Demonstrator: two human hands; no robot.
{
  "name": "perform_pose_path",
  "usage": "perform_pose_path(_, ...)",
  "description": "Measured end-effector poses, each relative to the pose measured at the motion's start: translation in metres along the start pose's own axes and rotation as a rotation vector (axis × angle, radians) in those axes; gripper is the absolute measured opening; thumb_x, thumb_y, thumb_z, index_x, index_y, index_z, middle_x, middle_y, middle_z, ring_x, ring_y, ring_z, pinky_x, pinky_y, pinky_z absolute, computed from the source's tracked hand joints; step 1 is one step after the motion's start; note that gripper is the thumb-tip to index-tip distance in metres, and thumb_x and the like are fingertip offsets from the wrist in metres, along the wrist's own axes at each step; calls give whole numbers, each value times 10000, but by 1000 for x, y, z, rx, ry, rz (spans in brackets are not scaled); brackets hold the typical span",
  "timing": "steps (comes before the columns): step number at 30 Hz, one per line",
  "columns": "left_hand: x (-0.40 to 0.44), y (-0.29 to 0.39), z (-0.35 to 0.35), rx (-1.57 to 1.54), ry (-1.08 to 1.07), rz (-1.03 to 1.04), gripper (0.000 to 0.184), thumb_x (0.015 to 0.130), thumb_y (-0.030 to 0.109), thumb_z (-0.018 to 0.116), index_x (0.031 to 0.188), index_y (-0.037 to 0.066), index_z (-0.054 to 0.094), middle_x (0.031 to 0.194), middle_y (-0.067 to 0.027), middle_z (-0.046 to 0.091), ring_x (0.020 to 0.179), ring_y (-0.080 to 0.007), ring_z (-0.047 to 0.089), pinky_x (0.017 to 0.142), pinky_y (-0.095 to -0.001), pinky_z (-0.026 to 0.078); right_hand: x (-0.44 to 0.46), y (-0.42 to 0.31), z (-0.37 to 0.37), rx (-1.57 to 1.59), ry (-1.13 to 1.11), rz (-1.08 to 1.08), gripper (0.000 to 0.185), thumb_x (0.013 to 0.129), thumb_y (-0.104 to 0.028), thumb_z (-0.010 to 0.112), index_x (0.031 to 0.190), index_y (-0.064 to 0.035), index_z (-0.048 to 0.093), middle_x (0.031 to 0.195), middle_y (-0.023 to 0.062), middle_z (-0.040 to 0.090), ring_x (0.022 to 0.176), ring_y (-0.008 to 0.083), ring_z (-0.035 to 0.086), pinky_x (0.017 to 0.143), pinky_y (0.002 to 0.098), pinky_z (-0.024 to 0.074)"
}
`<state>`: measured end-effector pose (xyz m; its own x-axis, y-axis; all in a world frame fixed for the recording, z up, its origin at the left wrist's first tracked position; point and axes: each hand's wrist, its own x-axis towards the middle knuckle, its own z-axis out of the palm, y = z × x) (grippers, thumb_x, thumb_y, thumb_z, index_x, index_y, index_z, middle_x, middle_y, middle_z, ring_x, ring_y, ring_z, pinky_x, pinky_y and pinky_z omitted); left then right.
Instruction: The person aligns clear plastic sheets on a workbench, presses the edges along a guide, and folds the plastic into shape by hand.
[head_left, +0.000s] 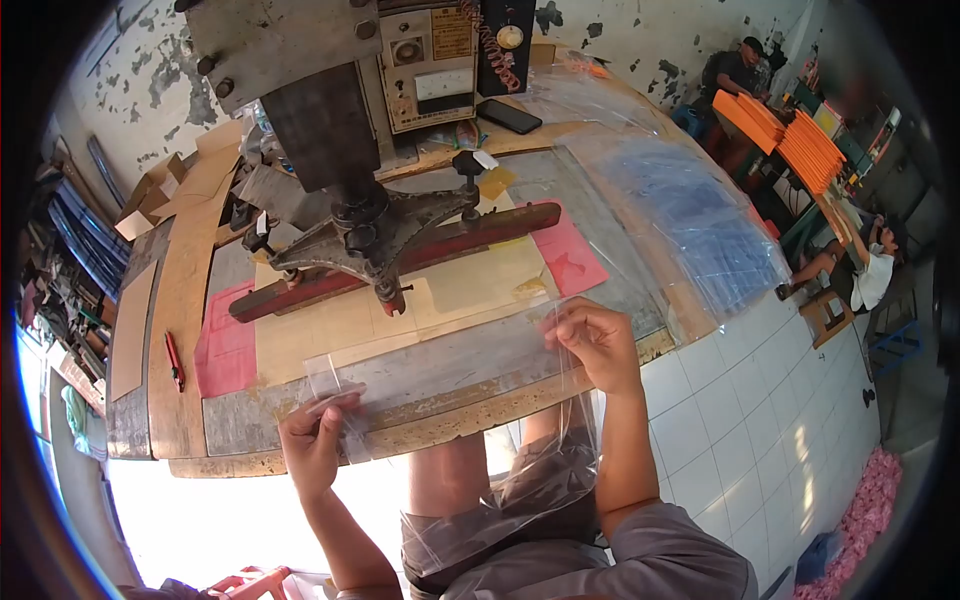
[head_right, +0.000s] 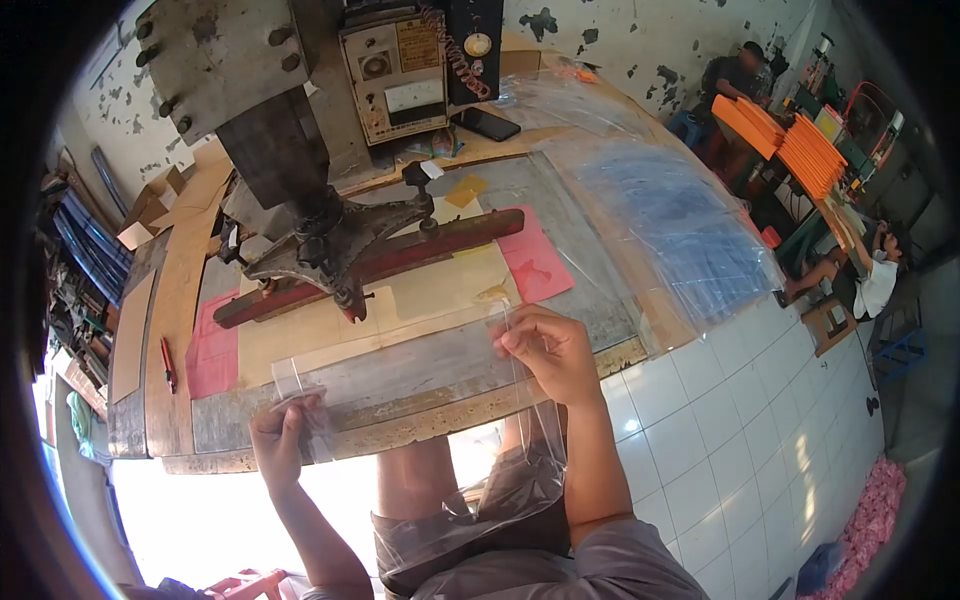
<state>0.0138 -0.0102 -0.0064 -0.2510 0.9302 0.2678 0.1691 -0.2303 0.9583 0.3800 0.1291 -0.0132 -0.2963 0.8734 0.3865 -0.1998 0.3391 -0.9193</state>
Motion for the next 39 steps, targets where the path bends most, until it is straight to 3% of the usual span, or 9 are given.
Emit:
perform_pose_path(6, 7, 7, 11, -7, 29, -48, 277, 1035, 180, 679, 1123, -76, 735, 1008, -170, 779, 869, -205, 734, 800, -341, 604, 0, -7, 5, 12, 113, 114, 190, 999, -107, 721, 1100, 51, 749, 1048, 121, 769, 899, 174, 717, 761, 312, 584)
perform_pose_path(9, 3, 3, 3, -107, 40, -60, 259, 1042, 130, 660, 1167, -94, 697, 1001, -184, 776, 874, -209, 742, 794, -335, 618, 2, -6, 8, -25, 138, 63, 236, 998, -103, 720, 1177, 50, 724, 1009, 99, 758, 913, 183, 731, 727, 308, 590)
perform_pose_path(10, 2, 2, 3, -144, 28, -72, 254, 1044, 114, 654, 1178, -99, 686, 1001, -189, 774, 876, -211, 744, 793, -334, 623, 4, -9, 11, -4, 135, 10, 309, 1004, -96, 707, 1278, 44, 680, 967, 79, 737, 923, 189, 739, 694, 310, 593)
perform_pose_path(13, 2, 6, 4, -134, 49, -106, 244, 1043, 110, 653, 1160, -100, 695, 1011, -196, 776, 877, -214, 748, 797, -348, 626, 7, -21, 19, 36, 168, 53, 376, 1008, -98, 698, 1351, 43, 631, 937, 67, 718, 929, 184, 739, 687, 314, 591)
perform_pose_path(22, 1, -5, -3, 23, 98, 33, 218, 1032, 149, 686, 1099, -57, 715, 1014, -95, 773, 842, -139, 708, 723, -218, 502, 4, -9, 10, -97, 71, 113, 396, 1003, -144, 726, 1343, 35, 635, 991, 85, 731, 823, 115, 664, 708, 261, 541)
perform_pose_path(28, -4, -9, -3, -157, 90, -46, 231, 1021, 201, 719, 1067, -25, 724, 936, -32, 742, 756, -57, 629, 688, -220, 470, 3, -5, 13, -68, 108, 73, 363, 985, -235, 755, 1204, 38, 655, 903, 42, 682, 771, 105, 642, 695, 271, 537)
perform_pose_path(34, -7, -8, -5, -85, 146, -94, 249, 1008, 232, 745, 990, -13, 703, 802, 5, 674, 728, -46, 612, 678, -213, 464, 1, -6, 13, -85, 112, 113, 280, 997, -233, 745, 1067, 25, 662, 883, 44, 681, 748, 117, 653, 689, 270, 536)
perform_pose_path(37, -4, -3, 2, -46, 152, 3, 268, 1043, 285, 693, 953, 32, 700, 726, 38, 633, 587, -13, 502, 528, -198, 348, 1, -5, 9, -91, 74, 127, 253, 1021, -211, 718, 1059, 34, 667, 881, 54, 700, 745, 111, 653, 692, 270, 527)
perform_pose_path(39, -4, -6, 0, -23, 134, 9, 276, 1045, 284, 691, 924, 35, 688, 729, 37, 636, 577, -9, 482, 522, -198, 339, 0, -3, 11, -86, 95, 120, 255, 1027, -224, 712, 1034, 26, 662, 862, 44, 687, 725, 110, 652, 669, 268, 525)
